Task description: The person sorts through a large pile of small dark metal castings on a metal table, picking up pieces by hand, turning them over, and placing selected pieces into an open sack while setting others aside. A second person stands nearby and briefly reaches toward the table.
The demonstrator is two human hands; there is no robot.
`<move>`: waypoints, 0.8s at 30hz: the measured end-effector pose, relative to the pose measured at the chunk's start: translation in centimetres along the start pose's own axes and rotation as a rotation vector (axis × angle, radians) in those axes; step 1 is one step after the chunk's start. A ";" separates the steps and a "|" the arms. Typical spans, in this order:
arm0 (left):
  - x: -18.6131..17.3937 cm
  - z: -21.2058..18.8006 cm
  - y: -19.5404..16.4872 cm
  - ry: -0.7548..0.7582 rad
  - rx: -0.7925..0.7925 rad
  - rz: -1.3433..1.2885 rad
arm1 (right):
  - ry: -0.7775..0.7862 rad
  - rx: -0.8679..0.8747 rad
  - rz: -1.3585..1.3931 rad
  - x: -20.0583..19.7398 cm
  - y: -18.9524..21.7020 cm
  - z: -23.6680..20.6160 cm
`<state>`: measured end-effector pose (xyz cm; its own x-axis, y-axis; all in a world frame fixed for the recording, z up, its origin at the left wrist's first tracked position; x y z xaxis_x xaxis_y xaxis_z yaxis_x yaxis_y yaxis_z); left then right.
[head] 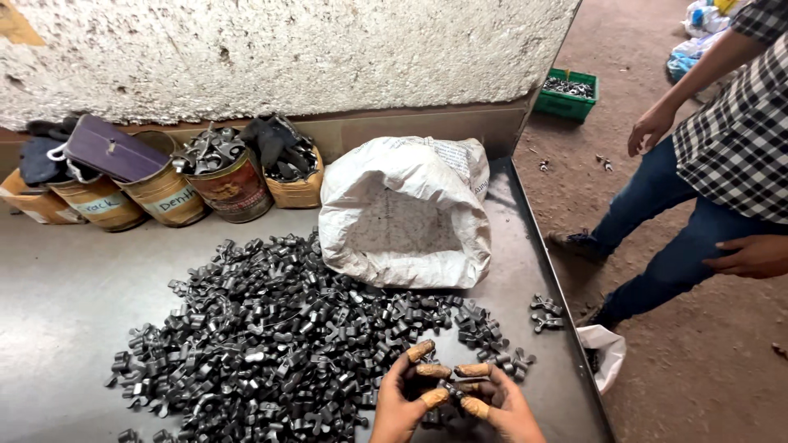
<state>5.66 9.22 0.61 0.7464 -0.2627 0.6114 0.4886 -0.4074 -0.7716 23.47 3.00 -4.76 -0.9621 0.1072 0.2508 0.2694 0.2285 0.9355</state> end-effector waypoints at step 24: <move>-9.8 -0.7 12.2 -0.170 -0.354 -0.603 | -0.054 -0.376 -0.378 5.1 2.9 -3.7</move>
<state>4.00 6.23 -14.70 0.4669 0.2260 0.8549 0.6836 -0.7055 -0.1869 19.24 0.64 0.15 -0.9828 0.1362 -0.1250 -0.1393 -0.1005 0.9851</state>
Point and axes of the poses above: each hand's wrist, its own z-axis towards the middle knuckle, its own x-axis out of the palm, y = z × x, the point moved 9 cm from there along z, towards the middle knuckle, and after that the axes turned 9 degrees about -z, right-handed, at the moved point
